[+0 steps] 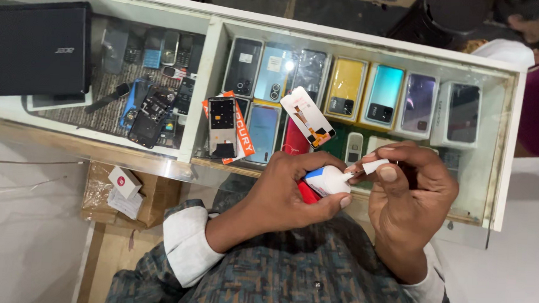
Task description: The person applies adhesive from a tube along the inner edge of a disassembled smartphone frame. The person then picks up a replacement screen assembly and positions it near the frame.
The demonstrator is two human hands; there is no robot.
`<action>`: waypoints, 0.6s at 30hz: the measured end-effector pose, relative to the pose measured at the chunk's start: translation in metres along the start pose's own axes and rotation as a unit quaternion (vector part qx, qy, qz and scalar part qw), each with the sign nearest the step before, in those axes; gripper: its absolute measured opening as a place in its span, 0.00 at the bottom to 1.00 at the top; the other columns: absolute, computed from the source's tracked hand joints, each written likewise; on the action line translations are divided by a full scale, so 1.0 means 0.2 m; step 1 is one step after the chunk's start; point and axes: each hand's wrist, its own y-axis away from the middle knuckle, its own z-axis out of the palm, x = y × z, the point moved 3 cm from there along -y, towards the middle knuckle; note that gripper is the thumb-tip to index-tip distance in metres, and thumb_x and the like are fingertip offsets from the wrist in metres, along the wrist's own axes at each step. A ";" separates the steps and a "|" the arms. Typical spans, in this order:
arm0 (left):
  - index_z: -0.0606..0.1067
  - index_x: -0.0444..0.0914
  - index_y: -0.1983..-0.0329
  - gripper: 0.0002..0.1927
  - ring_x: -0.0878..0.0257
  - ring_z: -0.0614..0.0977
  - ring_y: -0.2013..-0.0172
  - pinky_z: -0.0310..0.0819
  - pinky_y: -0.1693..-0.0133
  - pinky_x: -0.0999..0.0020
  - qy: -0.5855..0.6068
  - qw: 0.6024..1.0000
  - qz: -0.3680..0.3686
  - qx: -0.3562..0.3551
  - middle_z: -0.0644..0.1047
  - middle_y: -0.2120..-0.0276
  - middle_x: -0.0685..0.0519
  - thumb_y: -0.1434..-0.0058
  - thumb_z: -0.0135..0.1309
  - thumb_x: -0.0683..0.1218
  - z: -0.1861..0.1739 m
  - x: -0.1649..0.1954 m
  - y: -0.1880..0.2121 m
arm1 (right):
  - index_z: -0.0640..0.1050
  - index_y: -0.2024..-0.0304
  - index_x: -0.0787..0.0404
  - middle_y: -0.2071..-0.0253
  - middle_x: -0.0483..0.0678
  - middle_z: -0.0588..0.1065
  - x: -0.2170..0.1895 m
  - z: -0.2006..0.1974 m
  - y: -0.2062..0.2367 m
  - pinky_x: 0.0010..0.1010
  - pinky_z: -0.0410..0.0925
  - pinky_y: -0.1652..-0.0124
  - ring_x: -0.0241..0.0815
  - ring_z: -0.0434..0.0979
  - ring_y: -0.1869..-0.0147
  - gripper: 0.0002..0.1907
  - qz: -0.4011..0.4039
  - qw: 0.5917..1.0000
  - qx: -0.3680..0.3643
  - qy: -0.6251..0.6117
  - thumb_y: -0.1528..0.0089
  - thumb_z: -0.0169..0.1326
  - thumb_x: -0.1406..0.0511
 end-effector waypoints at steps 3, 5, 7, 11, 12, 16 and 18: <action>0.79 0.37 0.55 0.15 0.71 0.85 0.66 0.80 0.61 0.74 -0.012 1.000 0.015 -0.004 0.83 0.68 0.53 0.42 0.64 0.47 0.02 -0.01 0.02 | 0.75 0.52 0.74 0.59 0.58 0.77 0.01 -0.03 0.04 0.42 0.79 0.58 0.50 0.82 0.59 0.07 0.007 1.000 0.011 -0.002 0.28 0.58 0.73; 0.80 0.37 0.55 0.15 0.71 0.84 0.69 0.79 0.64 0.74 -0.021 1.000 -0.016 -0.009 0.82 0.70 0.53 0.43 0.65 0.48 0.03 -0.02 0.05 | 0.75 0.52 0.74 0.59 0.59 0.77 0.02 -0.03 0.07 0.42 0.79 0.58 0.50 0.82 0.59 0.07 0.020 1.000 0.014 -0.007 0.28 0.58 0.73; 0.80 0.38 0.56 0.14 0.70 0.84 0.70 0.78 0.65 0.73 -0.024 0.999 -0.027 -0.010 0.82 0.71 0.53 0.43 0.65 0.48 0.03 -0.01 0.07 | 0.75 0.52 0.74 0.60 0.58 0.76 0.01 -0.02 0.10 0.42 0.78 0.59 0.50 0.82 0.59 0.07 0.029 0.999 0.016 -0.010 0.28 0.58 0.73; 0.80 0.37 0.57 0.14 0.70 0.83 0.70 0.79 0.65 0.73 -0.032 0.999 -0.023 -0.016 0.81 0.71 0.53 0.43 0.65 0.48 0.05 0.01 0.10 | 0.76 0.53 0.74 0.60 0.57 0.75 -0.01 -0.01 0.14 0.41 0.78 0.59 0.49 0.82 0.59 0.07 0.026 0.999 0.021 -0.006 0.28 0.58 0.72; 0.80 0.37 0.57 0.14 0.70 0.83 0.71 0.78 0.65 0.73 -0.035 0.999 -0.028 -0.022 0.81 0.72 0.53 0.43 0.65 0.48 0.06 0.01 0.10 | 0.76 0.53 0.74 0.60 0.57 0.75 -0.03 -0.01 0.15 0.41 0.78 0.59 0.49 0.82 0.60 0.07 0.025 0.999 0.025 -0.003 0.28 0.58 0.72; 0.80 0.36 0.56 0.14 0.71 0.82 0.71 0.78 0.65 0.74 -0.038 0.998 -0.014 -0.042 0.81 0.71 0.52 0.43 0.64 0.48 0.08 0.02 0.12 | 0.76 0.54 0.74 0.60 0.57 0.75 -0.05 -0.02 0.21 0.41 0.78 0.59 0.49 0.82 0.60 0.07 0.022 0.999 0.044 0.001 0.28 0.58 0.73; 0.80 0.36 0.57 0.14 0.71 0.81 0.71 0.77 0.65 0.74 -0.028 0.998 -0.017 -0.051 0.81 0.72 0.52 0.43 0.64 0.48 0.09 0.03 0.13 | 0.76 0.53 0.74 0.60 0.57 0.76 -0.05 -0.02 0.23 0.40 0.78 0.59 0.48 0.82 0.60 0.06 0.020 0.999 0.050 0.000 0.28 0.57 0.73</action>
